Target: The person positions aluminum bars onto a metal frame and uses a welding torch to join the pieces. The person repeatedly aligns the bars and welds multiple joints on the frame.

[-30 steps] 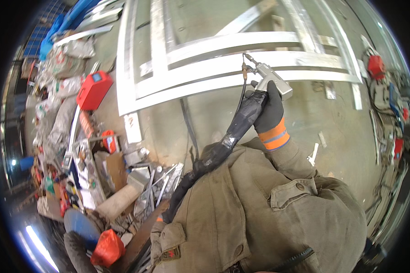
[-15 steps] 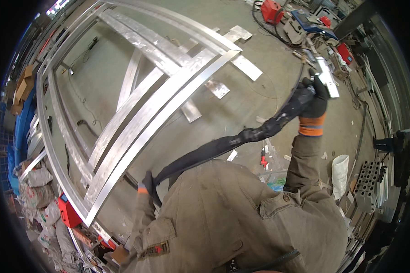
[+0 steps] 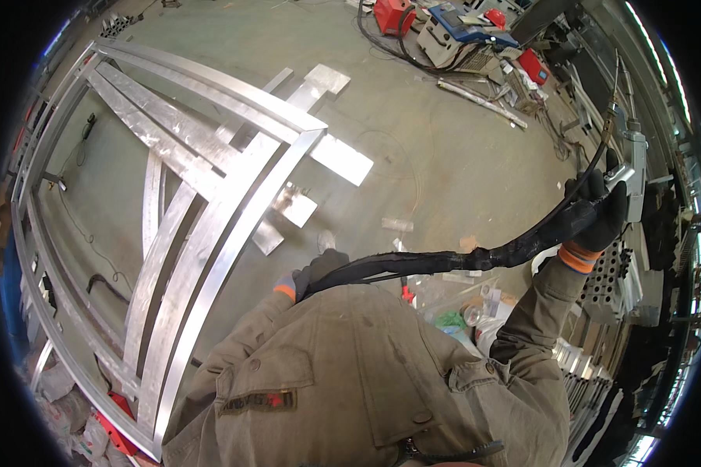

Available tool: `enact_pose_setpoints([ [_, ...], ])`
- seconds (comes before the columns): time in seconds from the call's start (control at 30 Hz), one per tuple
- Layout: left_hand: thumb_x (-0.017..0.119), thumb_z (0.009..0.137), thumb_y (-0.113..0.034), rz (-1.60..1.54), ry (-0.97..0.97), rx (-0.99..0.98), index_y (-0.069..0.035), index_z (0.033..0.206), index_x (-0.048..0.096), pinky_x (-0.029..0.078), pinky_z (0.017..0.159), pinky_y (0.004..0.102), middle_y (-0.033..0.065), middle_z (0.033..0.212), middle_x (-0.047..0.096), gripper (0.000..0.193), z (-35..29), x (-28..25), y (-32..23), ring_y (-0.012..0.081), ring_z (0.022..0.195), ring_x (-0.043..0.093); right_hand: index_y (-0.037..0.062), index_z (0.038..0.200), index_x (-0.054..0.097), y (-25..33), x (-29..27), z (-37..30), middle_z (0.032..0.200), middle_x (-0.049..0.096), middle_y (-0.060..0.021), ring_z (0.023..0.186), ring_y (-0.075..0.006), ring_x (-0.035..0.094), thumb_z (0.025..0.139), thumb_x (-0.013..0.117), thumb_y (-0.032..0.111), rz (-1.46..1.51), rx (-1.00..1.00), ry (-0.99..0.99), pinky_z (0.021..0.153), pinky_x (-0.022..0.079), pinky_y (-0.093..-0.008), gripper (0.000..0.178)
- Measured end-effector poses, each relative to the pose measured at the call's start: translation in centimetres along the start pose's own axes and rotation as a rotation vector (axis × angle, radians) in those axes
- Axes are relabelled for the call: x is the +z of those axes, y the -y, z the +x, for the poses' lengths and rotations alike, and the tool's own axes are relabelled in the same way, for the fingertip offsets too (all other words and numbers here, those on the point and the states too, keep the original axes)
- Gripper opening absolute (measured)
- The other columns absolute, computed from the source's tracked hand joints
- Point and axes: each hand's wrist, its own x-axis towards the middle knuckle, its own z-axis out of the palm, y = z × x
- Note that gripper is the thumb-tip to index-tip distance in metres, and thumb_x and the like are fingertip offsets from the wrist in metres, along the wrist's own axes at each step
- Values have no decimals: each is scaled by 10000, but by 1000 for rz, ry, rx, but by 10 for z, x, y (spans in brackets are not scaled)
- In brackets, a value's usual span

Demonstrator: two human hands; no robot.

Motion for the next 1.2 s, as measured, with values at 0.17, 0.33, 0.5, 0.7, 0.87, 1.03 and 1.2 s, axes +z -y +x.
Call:
enact_pose_setpoints([
  [0.17,498,1018,-489,-161,-105,547,-128,1170,729,524,952,445,234,1211,722,455,69,-23,-83,438,1080,680,-16,1507,435,-18,-31,118,881,576,-79,828,-205,546,1125,429,443,-162,24,-149,846,471,-415,597],
  [0.33,574,979,-553,-298,-53,201,-66,1154,763,527,966,432,192,1162,752,550,107,-51,-138,359,1091,703,-6,1054,599,-67,-74,212,925,606,-73,826,-222,584,1107,502,373,-225,415,44,768,485,-363,395],
  [0.5,551,983,-542,-285,-219,207,-81,1127,763,530,940,431,166,1114,759,527,124,-82,-156,367,1054,705,20,1138,709,-159,-101,267,973,704,-65,859,-194,685,1003,663,98,-1178,131,211,779,549,-355,163],
  [0.7,557,989,-505,-505,-297,90,-92,1093,743,544,871,424,178,1087,755,464,120,-112,-164,370,1029,712,23,1086,731,-323,-79,325,962,727,-28,886,-124,679,988,747,226,-787,472,315,773,549,-317,226],
  [0.87,665,999,-394,-577,-606,-42,-68,1146,748,564,837,369,143,1057,771,367,125,-111,-189,264,948,734,27,1138,705,-473,-80,366,919,677,0,832,-87,604,952,783,221,-706,509,473,698,516,-276,280],
  [1.03,710,967,-382,-715,-903,-236,-56,1240,706,560,913,418,197,1165,724,425,145,-106,-249,354,1063,706,56,1034,727,-618,-98,421,876,703,-49,796,-159,659,914,794,400,-748,812,620,668,544,-359,370],
  [1.2,861,812,-450,-415,-1049,-363,62,1400,559,456,1125,490,305,1428,564,836,160,-98,-299,472,1306,544,7,1070,731,-746,-107,439,890,723,-104,814,-219,669,895,764,540,-807,818,610,721,544,-410,562],
])
